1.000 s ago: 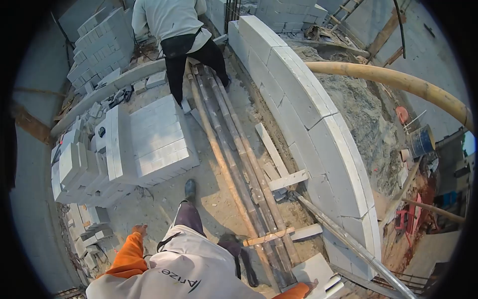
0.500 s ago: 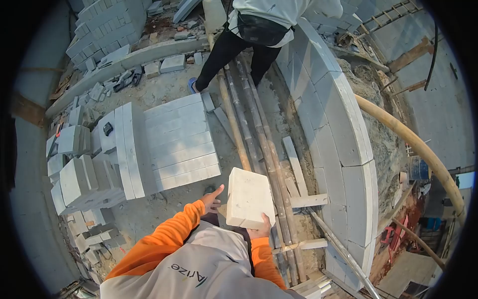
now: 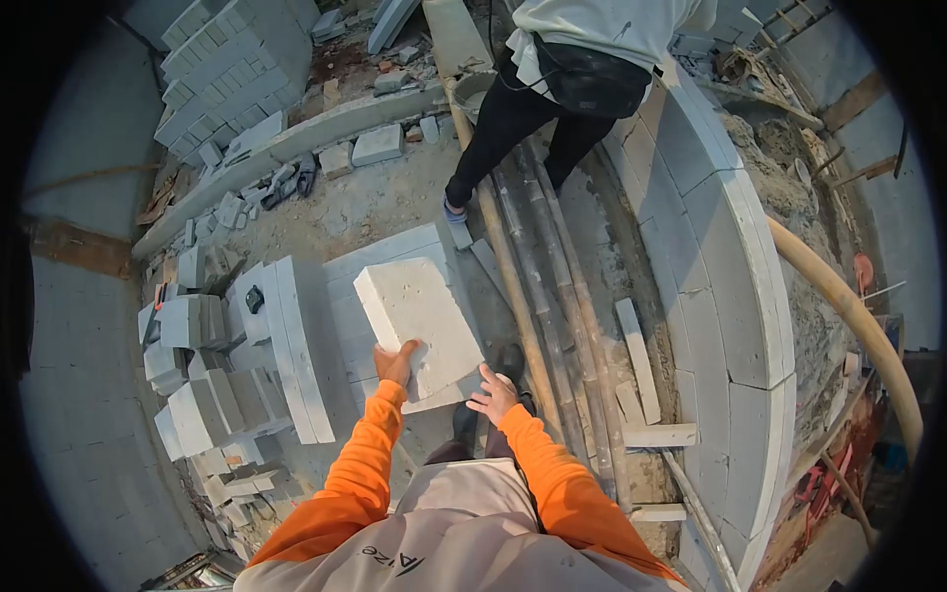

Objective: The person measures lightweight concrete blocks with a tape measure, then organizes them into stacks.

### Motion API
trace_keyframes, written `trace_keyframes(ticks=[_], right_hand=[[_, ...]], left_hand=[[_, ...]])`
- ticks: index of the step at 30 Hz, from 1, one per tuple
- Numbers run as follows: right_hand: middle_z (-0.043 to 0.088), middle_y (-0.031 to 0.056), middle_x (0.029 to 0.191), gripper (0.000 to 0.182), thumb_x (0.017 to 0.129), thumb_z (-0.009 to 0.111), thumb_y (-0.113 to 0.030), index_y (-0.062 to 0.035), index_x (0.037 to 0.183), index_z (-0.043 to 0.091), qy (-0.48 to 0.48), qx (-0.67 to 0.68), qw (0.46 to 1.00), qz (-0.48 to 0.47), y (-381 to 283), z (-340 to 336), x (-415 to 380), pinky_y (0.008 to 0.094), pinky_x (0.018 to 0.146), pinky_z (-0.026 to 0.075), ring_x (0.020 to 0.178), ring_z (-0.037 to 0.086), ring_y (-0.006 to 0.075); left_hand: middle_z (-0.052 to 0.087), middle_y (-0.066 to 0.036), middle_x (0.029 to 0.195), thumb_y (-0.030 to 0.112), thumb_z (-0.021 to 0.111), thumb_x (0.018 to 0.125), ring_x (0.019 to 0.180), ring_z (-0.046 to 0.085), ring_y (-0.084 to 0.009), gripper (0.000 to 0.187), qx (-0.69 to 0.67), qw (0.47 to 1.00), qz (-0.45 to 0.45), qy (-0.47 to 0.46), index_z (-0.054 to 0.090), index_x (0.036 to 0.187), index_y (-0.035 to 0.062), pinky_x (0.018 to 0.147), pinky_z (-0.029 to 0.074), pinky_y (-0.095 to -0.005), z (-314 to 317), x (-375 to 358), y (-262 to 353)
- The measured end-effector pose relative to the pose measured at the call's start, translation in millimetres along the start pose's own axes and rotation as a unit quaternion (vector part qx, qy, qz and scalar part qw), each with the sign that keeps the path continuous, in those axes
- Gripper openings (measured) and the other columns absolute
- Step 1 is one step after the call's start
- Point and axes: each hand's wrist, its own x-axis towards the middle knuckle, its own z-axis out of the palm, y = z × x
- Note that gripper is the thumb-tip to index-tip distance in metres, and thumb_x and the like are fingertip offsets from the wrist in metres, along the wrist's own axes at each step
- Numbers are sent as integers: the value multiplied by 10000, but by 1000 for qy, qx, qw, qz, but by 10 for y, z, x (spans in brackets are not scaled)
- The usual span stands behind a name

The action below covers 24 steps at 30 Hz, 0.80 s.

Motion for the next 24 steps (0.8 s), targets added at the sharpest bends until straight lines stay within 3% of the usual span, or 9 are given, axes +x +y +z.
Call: trace_keyframes(ticks=[2, 6, 8, 9, 11, 13, 17, 20, 24], right_hand=[[278, 222, 1526, 872, 848, 735, -436, -88, 1501, 274, -25, -29, 999, -2, -333, -283, 40, 564, 1003, 447, 1287, 437, 464], [398, 211, 1449, 845, 842, 712, -478, -71, 1474, 327, 43, -35, 995, -88, -691, -1474, 85, 507, 962, 487, 1184, 548, 408], [449, 192, 1400, 754, 876, 672, -456, -87, 1456, 362, 158, -67, 981, -88, -712, -2112, -42, 479, 936, 507, 1131, 588, 391], [407, 216, 1443, 698, 938, 597, -440, -81, 1471, 325, 197, -42, 978, -56, -645, -2540, -67, 490, 933, 500, 1151, 568, 399], [485, 177, 1340, 613, 918, 626, -433, -149, 1409, 393, 290, -65, 954, -30, -254, -3464, -159, 479, 735, 564, 966, 637, 355], [525, 158, 1239, 549, 896, 655, -439, -145, 1309, 445, 353, -44, 934, 15, 92, -4035, -521, 442, 600, 563, 800, 658, 323], [635, 119, 1100, 516, 890, 652, -479, -137, 1242, 492, 431, -22, 898, 79, 595, -4071, -1262, 458, 649, 570, 833, 690, 316], [611, 132, 1184, 536, 912, 626, -467, -150, 1314, 466, 350, 40, 916, 194, 1304, -4684, -1251, 494, 717, 570, 918, 685, 341], [601, 131, 1205, 576, 911, 629, -462, -130, 1351, 462, 354, -103, 917, 151, 823, -3658, -1212, 479, 757, 569, 931, 679, 343]], left_hand=[[594, -208, 1152, 301, 834, 642, 1054, 610, -422, 777, 200, 974, 31, 105, 388, 1220, 33, 921, 492, -476, 220, 229, 365], [567, -223, 1231, 380, 815, 617, 1092, 573, -474, 831, 331, 935, 40, 124, 388, 1254, 60, 959, 457, -514, 552, 1114, 559], [558, -221, 1260, 389, 805, 621, 1101, 573, -468, 834, 367, 919, 51, 135, 388, 1262, 55, 954, 460, -516, 721, 1531, 588], [561, -217, 1262, 380, 814, 616, 1108, 579, -449, 831, 378, 912, 55, 149, 397, 1255, 54, 955, 458, -516, 816, 1652, 618], [569, -211, 1252, 369, 819, 613, 1108, 582, -443, 822, 377, 913, 50, 146, 403, 1247, 53, 957, 458, -516, 925, 1927, 557], [589, -198, 1220, 346, 826, 609, 1110, 587, -427, 808, 379, 914, 19, 144, 411, 1237, 52, 961, 461, -506, 1072, 2044, 587], [597, -200, 1195, 338, 827, 615, 1107, 589, -425, 796, 370, 915, 22, 158, 413, 1232, 53, 967, 461, -493, 1214, 2233, 337], [598, -202, 1187, 330, 831, 618, 1104, 589, -424, 789, 352, 921, 32, 162, 414, 1228, 53, 970, 463, -489, 1226, 2264, 202], [582, -190, 1216, 353, 851, 614, 1138, 575, -408, 813, 345, 928, 31, 134, 413, 1234, 59, 984, 463, -480, 1147, 2434, 83]])
